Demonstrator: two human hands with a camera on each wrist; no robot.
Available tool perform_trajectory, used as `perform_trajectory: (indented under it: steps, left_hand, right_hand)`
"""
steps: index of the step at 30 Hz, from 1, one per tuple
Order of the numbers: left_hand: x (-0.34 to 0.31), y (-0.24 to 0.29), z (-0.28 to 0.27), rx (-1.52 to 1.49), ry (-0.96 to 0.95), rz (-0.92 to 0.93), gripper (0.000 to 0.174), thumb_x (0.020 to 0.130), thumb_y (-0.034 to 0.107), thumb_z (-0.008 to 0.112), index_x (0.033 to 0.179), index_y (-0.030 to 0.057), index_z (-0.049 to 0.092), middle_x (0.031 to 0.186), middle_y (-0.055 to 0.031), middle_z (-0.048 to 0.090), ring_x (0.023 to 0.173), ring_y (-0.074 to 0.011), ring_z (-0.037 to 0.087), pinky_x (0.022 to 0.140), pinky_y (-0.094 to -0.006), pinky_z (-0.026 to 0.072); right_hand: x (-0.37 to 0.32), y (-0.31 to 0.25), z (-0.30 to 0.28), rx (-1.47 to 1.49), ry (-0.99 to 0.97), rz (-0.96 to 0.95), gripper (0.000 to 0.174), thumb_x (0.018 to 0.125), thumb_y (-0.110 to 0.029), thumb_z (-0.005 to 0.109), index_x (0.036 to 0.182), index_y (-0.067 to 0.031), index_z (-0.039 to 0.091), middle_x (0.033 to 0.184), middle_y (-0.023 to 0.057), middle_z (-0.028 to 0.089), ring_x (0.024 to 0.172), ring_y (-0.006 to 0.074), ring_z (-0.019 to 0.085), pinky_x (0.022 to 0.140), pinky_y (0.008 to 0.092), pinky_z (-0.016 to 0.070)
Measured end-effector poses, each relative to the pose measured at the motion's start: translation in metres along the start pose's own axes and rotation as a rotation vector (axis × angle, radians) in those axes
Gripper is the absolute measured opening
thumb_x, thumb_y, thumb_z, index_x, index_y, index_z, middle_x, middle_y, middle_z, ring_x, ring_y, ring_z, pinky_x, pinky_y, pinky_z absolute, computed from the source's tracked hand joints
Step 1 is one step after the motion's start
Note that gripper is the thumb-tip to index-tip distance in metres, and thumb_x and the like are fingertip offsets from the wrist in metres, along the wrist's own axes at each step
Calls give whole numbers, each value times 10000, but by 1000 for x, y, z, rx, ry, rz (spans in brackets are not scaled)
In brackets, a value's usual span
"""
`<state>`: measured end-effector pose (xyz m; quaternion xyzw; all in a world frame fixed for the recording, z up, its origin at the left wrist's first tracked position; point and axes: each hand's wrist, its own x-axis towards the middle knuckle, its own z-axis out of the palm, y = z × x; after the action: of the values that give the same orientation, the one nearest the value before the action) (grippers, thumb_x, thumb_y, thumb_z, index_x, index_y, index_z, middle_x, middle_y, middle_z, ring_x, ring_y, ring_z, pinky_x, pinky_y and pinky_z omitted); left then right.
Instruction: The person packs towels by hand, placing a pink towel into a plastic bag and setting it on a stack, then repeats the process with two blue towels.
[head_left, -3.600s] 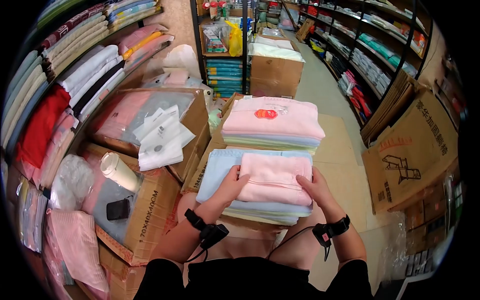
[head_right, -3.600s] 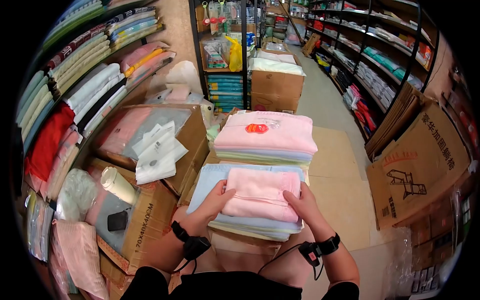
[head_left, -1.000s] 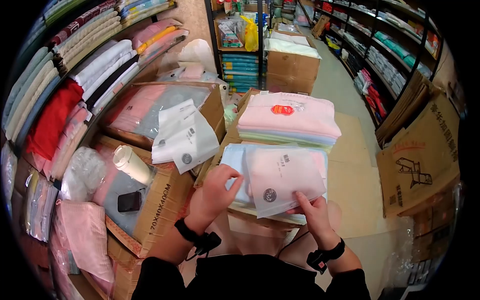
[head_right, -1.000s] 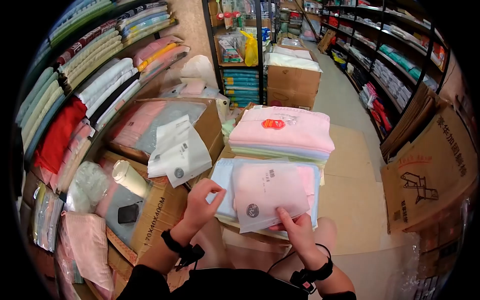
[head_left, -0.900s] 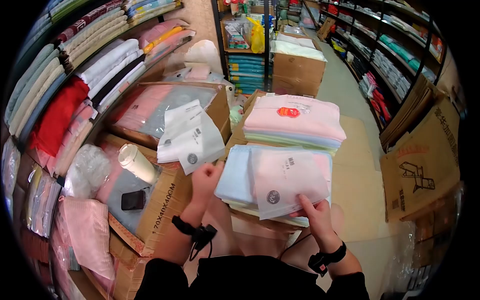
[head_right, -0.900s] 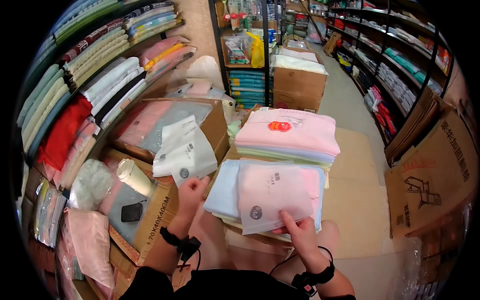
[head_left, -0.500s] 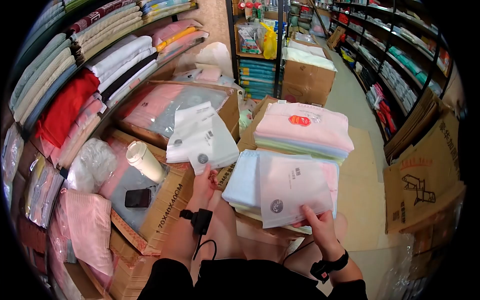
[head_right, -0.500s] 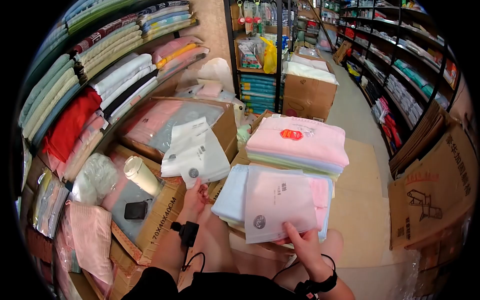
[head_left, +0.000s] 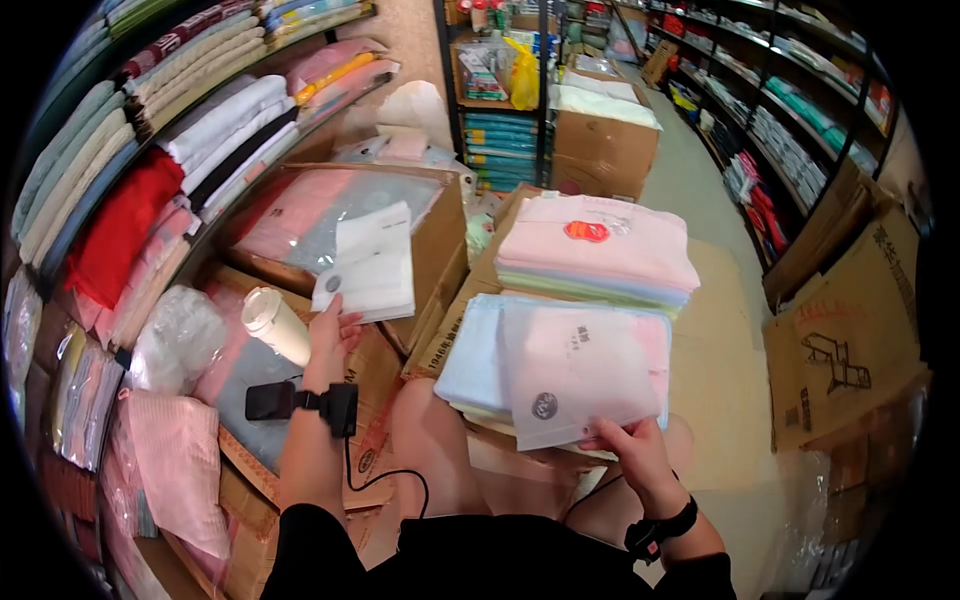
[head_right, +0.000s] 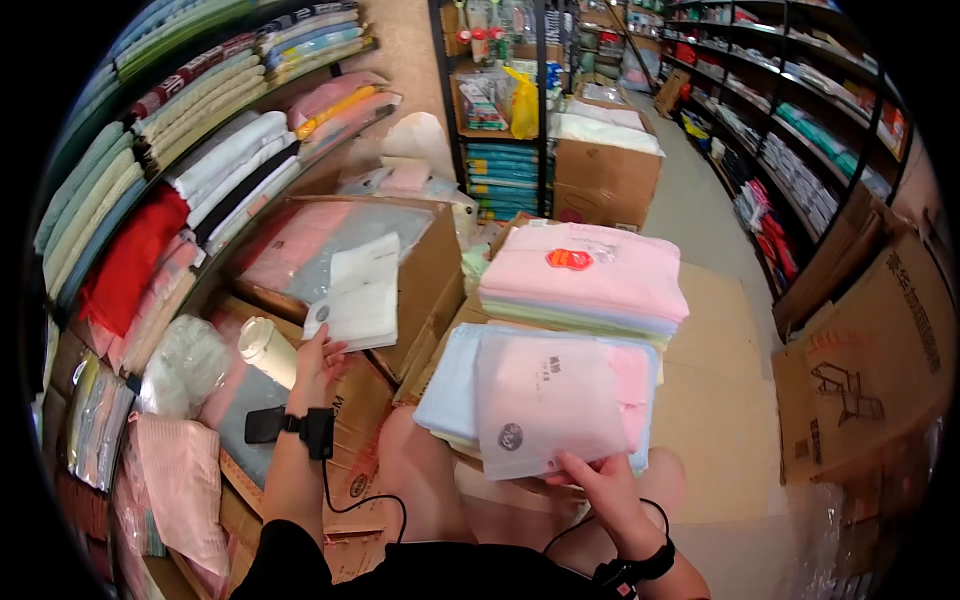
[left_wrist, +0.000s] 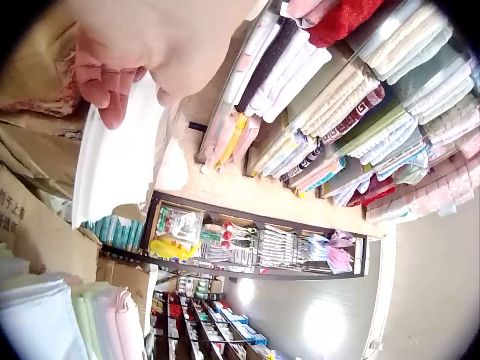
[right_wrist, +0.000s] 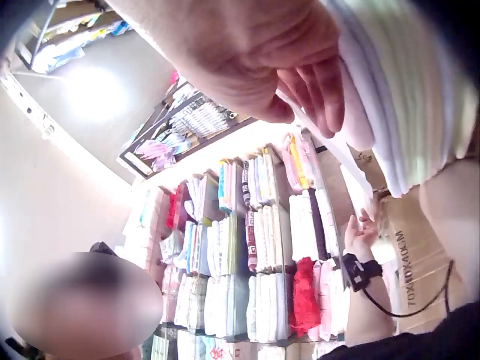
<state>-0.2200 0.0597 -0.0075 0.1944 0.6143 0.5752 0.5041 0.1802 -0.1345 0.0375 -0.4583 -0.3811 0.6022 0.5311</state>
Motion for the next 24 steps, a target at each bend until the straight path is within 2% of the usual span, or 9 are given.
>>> perform_trajectory:
  steps: [3, 6, 7, 8, 11, 16, 18, 21, 24]
  left_hand:
    - [-26, -19, 2, 136, -165, 24, 205, 858, 274, 571, 815, 76, 539, 629, -31, 561, 459, -110, 511, 397, -224, 381]
    - [-133, -37, 57, 255, -592, 463, 99, 831, 136, 602, 774, 70, 555, 641, 2, 545, 486, -67, 498, 440, -204, 399]
    - [-155, -43, 64, 374, -785, 543, 67, 796, 77, 618, 798, 45, 559, 683, -7, 547, 602, -64, 536, 506, -214, 446]
    - [-183, -39, 72, 716, -895, 779, 102, 757, 77, 643, 798, 19, 570, 689, -38, 559, 597, -110, 556, 529, -224, 449]
    - [-229, -44, 108, 811, -1044, 1288, 207, 764, 239, 652, 775, 62, 545, 718, -78, 545, 603, -249, 553, 517, -334, 435]
    - [-225, -60, 127, 896, -1018, 1258, 182, 767, 196, 650, 748, 66, 524, 684, -88, 529, 610, -286, 540, 522, -360, 416]
    - [-221, -59, 128, 847, -1124, 1095, 179, 771, 199, 648, 758, 68, 526, 689, -88, 528, 613, -289, 538, 524, -366, 413]
    - [-222, -59, 128, 869, -1166, 1061, 164, 773, 189, 641, 770, 70, 528, 707, -87, 534, 628, -287, 541, 529, -370, 417]
    - [-227, -61, 127, 928, -1117, 1178, 144, 777, 177, 634, 780, 73, 535, 725, -87, 540, 645, -290, 543, 536, -374, 421]
  right_hand:
    - [-1, -4, 1, 13, 25, 53, 237, 880, -88, 534, 1063, 62, 524, 957, 123, 610, 809, 166, 615, 656, 263, 558]
    - [1, 0, 1, -6, 28, 90, 246, 894, -114, 520, 1055, 72, 531, 931, 131, 621, 768, 163, 625, 646, 262, 561]
    - [3, 0, 1, -25, 2, 109, 250, 897, -123, 518, 1046, 77, 535, 903, 131, 626, 744, 165, 629, 632, 262, 561]
    - [5, 3, 1, -44, -27, 125, 255, 900, -132, 516, 1037, 82, 538, 876, 131, 631, 721, 167, 633, 619, 261, 561]
    - [6, 7, 5, -36, -40, 78, 263, 903, -147, 517, 1020, 87, 548, 834, 127, 640, 690, 158, 633, 596, 246, 547]
    - [1, 12, -5, -162, -125, -6, 255, 909, -152, 512, 1018, 76, 547, 839, 113, 646, 699, 133, 625, 642, 231, 523]
    - [-3, 15, -2, -80, -100, -89, 240, 909, -148, 515, 1018, 65, 538, 833, 96, 647, 714, 117, 618, 669, 229, 513]
    - [-6, 16, -2, -59, -57, -26, 241, 904, -148, 527, 1033, 56, 524, 828, 86, 645, 720, 106, 613, 659, 223, 512]
    - [-7, 10, -3, -118, -88, 38, 222, 897, -154, 544, 991, 47, 548, 822, 78, 644, 714, 101, 613, 639, 216, 509]
